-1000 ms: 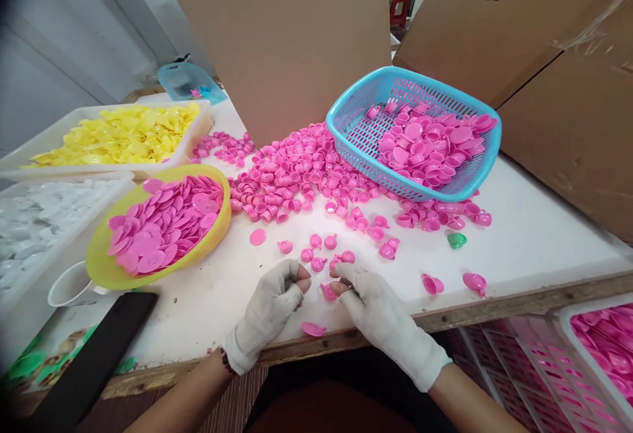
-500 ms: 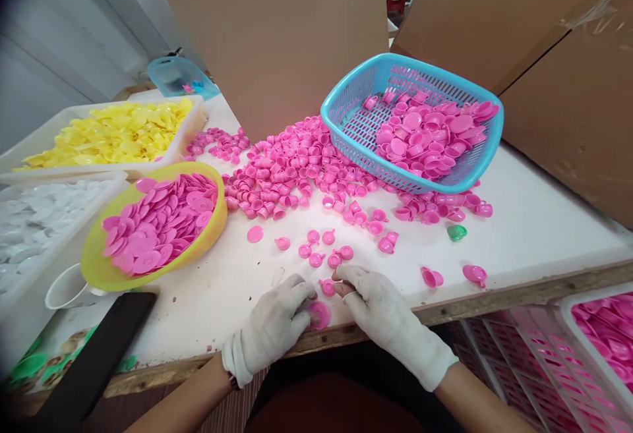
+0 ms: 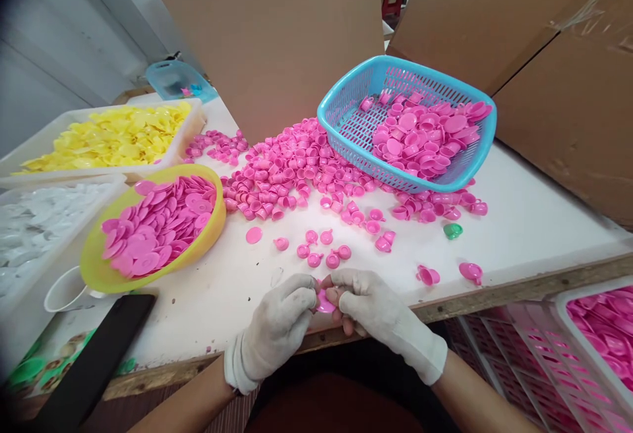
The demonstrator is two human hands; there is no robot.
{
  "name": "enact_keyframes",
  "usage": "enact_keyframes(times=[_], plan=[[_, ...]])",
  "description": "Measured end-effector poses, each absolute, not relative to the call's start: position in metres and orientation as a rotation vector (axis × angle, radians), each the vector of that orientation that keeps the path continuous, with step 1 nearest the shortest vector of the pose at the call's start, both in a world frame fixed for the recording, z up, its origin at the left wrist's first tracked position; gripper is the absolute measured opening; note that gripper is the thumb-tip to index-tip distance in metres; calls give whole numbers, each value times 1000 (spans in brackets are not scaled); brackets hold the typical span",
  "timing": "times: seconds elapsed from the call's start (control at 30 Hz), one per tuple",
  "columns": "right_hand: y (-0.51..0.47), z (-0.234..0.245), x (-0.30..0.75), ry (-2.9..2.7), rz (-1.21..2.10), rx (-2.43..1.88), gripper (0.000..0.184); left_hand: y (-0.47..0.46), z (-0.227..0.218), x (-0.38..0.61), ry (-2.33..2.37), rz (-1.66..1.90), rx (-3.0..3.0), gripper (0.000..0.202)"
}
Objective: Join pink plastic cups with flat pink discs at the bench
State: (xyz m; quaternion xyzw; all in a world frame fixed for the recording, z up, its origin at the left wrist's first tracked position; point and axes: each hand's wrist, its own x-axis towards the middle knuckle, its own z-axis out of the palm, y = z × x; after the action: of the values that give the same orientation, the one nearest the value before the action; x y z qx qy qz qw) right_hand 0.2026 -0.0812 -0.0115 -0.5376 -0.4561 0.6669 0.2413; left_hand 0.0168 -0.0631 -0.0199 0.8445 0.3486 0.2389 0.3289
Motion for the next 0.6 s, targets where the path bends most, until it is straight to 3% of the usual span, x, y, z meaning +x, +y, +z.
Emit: enact_keyframes(times=[0.13, 0.27, 0.37, 0.6], plan=[[-71, -21, 204, -1142, 1692, -1484, 22, -54, -26, 22, 1164, 737, 1891, 16], [-68, -36, 203, -1390, 1485, -1583, 14, -48, -40, 27, 1208, 412, 1253, 21], [-68, -41, 200, -1537, 1400, -1626, 11, -47, -45, 33, 1185, 279, 1090, 18], [-63, -40, 200, -1414, 1798, -1642, 10, -35, -43, 39, 1176, 193, 984, 25]])
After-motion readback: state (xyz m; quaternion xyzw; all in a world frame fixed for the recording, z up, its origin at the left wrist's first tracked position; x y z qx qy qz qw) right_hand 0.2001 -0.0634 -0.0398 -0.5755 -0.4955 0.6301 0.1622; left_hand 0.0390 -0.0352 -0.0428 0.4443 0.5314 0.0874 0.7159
